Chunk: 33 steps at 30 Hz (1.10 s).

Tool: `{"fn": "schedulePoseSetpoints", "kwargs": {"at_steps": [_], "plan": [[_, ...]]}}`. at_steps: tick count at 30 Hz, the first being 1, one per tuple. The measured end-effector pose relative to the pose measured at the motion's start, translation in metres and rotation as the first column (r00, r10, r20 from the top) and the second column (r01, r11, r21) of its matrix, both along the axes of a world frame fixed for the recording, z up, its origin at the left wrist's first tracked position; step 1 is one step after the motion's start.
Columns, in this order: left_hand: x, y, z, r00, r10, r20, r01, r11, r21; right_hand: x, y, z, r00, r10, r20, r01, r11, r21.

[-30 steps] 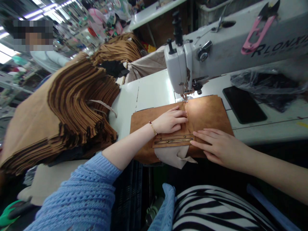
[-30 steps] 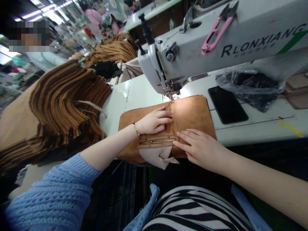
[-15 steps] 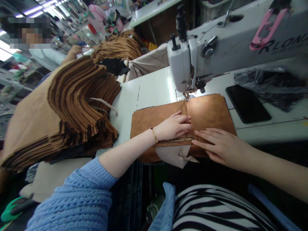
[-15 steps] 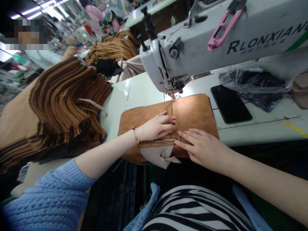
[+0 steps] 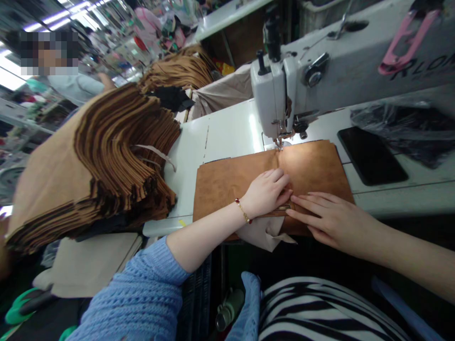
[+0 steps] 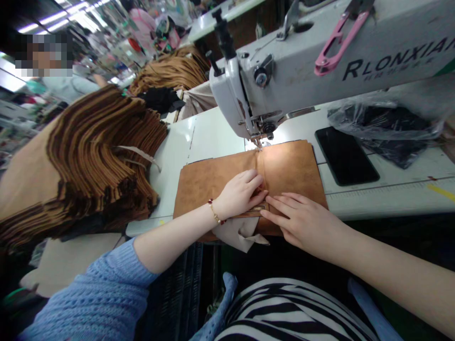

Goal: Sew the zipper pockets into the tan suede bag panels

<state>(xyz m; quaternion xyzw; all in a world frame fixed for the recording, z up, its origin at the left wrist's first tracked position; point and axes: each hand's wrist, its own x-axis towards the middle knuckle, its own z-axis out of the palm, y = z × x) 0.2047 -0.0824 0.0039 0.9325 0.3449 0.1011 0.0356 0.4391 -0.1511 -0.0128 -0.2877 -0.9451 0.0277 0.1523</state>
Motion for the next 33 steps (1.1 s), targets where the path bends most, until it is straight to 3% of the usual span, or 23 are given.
{"fn": "schedulePoseSetpoints", "kwargs": {"at_steps": [7, 15, 19, 27, 33], "plan": [[-0.003, 0.009, 0.004, 1.0, -0.016, 0.02, 0.017, 1.0, -0.027, 0.001, -0.001, -0.005, 1.0, -0.002, -0.017, 0.002, 1.0, 0.016], [-0.015, 0.024, -0.001, 0.997, 0.055, 0.047, -0.053, 0.998, -0.047, -0.001, 0.0, -0.001, 1.0, 0.001, -0.01, -0.001, 1.0, 0.024], [-0.018, 0.024, -0.003, 0.996, 0.018, 0.083, -0.013, 0.998, -0.061, 0.0, 0.0, -0.001, 1.0, 0.003, -0.011, -0.003, 1.0, 0.025], [-0.02, 0.002, 0.001, 0.979, -0.154, 0.13, 0.17, 0.978, -0.123, 0.002, 0.0, -0.007, 1.0, 0.007, -0.001, -0.007, 1.0, 0.013], [-0.03, -0.026, -0.002, 0.989, -0.118, 0.09, 0.133, 0.973, -0.188, 0.003, -0.002, -0.007, 1.0, 0.003, 0.0, -0.003, 1.0, -0.018]]}}
